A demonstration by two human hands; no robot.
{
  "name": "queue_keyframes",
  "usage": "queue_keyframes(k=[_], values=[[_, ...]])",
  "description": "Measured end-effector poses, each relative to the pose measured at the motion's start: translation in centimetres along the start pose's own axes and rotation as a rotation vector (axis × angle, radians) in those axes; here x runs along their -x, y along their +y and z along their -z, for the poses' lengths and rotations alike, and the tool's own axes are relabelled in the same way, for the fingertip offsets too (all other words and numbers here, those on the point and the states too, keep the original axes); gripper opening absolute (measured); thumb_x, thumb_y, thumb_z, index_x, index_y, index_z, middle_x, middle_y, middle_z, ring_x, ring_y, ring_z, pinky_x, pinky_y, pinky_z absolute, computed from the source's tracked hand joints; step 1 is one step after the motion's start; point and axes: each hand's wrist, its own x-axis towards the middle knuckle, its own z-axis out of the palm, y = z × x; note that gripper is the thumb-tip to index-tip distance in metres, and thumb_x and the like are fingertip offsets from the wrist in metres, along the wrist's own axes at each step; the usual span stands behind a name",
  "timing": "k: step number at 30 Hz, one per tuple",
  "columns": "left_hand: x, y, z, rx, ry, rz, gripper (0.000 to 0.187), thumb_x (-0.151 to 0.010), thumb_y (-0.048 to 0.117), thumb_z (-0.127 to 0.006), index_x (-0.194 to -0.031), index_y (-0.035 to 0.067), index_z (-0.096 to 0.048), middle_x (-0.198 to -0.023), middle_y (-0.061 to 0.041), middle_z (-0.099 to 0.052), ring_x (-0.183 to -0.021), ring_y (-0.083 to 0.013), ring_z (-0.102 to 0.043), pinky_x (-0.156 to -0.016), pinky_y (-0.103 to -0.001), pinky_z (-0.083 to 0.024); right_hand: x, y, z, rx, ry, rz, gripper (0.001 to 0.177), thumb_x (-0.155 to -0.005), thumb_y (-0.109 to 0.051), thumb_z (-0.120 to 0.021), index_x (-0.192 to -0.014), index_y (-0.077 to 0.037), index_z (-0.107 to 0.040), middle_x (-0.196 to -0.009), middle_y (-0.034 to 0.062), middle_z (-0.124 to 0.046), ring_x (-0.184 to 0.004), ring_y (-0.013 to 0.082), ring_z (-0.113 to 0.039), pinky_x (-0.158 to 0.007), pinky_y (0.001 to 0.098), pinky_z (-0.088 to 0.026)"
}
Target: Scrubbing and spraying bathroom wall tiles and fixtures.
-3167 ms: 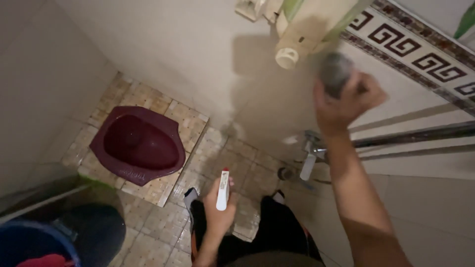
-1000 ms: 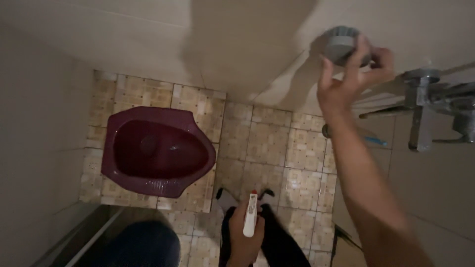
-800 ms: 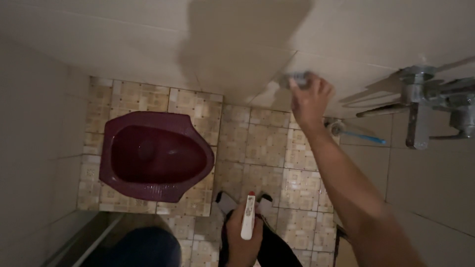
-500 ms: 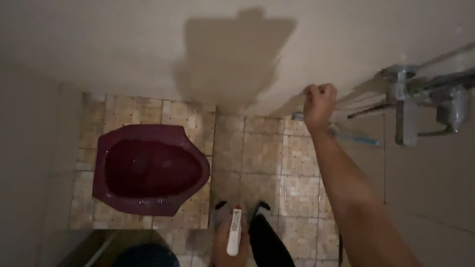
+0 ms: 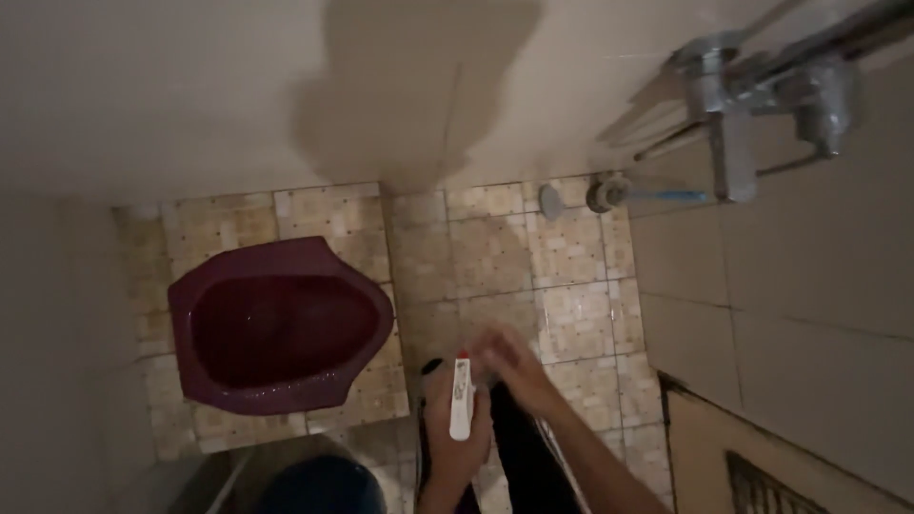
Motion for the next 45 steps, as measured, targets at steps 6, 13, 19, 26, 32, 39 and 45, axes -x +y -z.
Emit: queue_keyframes(k=[6, 13, 19, 26, 32, 39, 45], values=[[-0.7, 5.8, -2.2, -0.354, -0.083, -0.192, 0.031, -0.090, 0.021, -0.072, -0.114, 0.002, -0.069, -0.094, -0.015, -0.063, -0.090, -0.0348, -0.057, -0.081, -0.047, -0.042, 8.2, 0.8, -0.2, 0.022, -0.073, 0.162, 0.064, -0.092, -0.007, -0.057, -0.152, 0.000, -0.038, -0.151, 0.0131, -0.051, -0.140, 0.0250, -0.048, -0.115, 0.0384, -0.037], [-1.0, 5.4, -5.7, -0.264, -0.325, -0.265, 0.040, -0.087, 0.024, -0.075, -0.117, 0.001, -0.063, -0.108, -0.022, -0.053, -0.100, -0.0372, -0.056, -0.086, -0.047, -0.046, 9.6, -5.2, -0.3, 0.135, -0.015, 0.245, 0.060, -0.088, -0.006, -0.070, -0.144, 0.000, -0.046, -0.140, 0.0140, -0.059, -0.130, 0.0266, -0.057, -0.109, 0.0397, -0.046], [-4.6, 0.5, -9.0, -0.425, -0.715, -0.474, 0.067, -0.079, 0.026, -0.086, -0.133, 0.004, -0.053, -0.137, -0.024, -0.045, -0.125, -0.0387, -0.050, -0.103, -0.048, -0.042, 8.0, 0.3, 2.2, 0.194, 0.258, 0.295, 0.049, -0.089, -0.011, -0.071, -0.135, -0.002, -0.057, -0.130, 0.0111, -0.068, -0.121, 0.0247, -0.066, -0.104, 0.0400, -0.053], [-11.6, -7.5, -14.4, -0.169, -1.422, 0.205, 0.106, -0.073, 0.014, -0.083, -0.158, 0.010, -0.018, -0.147, -0.016, -0.046, -0.132, -0.0249, -0.048, -0.105, -0.038, -0.045, 6.2, 0.8, 5.2, -0.299, 0.596, 0.265, 0.067, -0.078, -0.010, -0.081, -0.135, -0.006, -0.047, -0.119, 0.0062, -0.065, -0.108, 0.0184, -0.067, -0.094, 0.0346, -0.056], [-22.0, -23.2, -20.6, -0.046, -1.065, 0.642, 0.058, -0.090, 0.018, -0.065, -0.145, 0.006, -0.051, -0.130, -0.010, -0.065, -0.113, -0.0249, -0.062, -0.093, -0.040, -0.052, 5.3, 8.3, 9.7, -0.286, 0.902, 0.219, 0.047, -0.088, -0.006, -0.072, -0.130, -0.004, -0.051, -0.095, 0.0073, -0.066, -0.083, 0.0192, -0.069, -0.072, 0.0327, -0.058], [-35.1, -34.3, -29.8, -0.964, -0.630, -0.001, 0.053, -0.094, 0.030, -0.067, -0.134, -0.003, -0.056, -0.131, -0.021, -0.060, -0.118, -0.0346, -0.057, -0.100, -0.044, -0.045, 2.9, 14.1, 13.7, -0.318, 0.850, 0.442, 0.058, -0.090, -0.002, -0.068, -0.142, -0.002, -0.041, -0.087, 0.0063, -0.059, -0.074, 0.0200, -0.061, -0.067, 0.0332, -0.054], [-39.9, -34.4, -39.1, -0.804, -0.546, -0.094, 0.081, -0.090, 0.031, -0.077, -0.148, -0.006, -0.034, -0.143, -0.028, -0.047, -0.128, -0.0354, -0.049, -0.106, -0.044, -0.044, 1.2, 15.2, 18.0, 0.024, 0.723, 0.068, 0.085, -0.081, -0.015, -0.078, -0.153, -0.007, -0.034, -0.089, 0.0087, -0.066, -0.077, 0.0215, -0.066, -0.069, 0.0363, -0.053]])
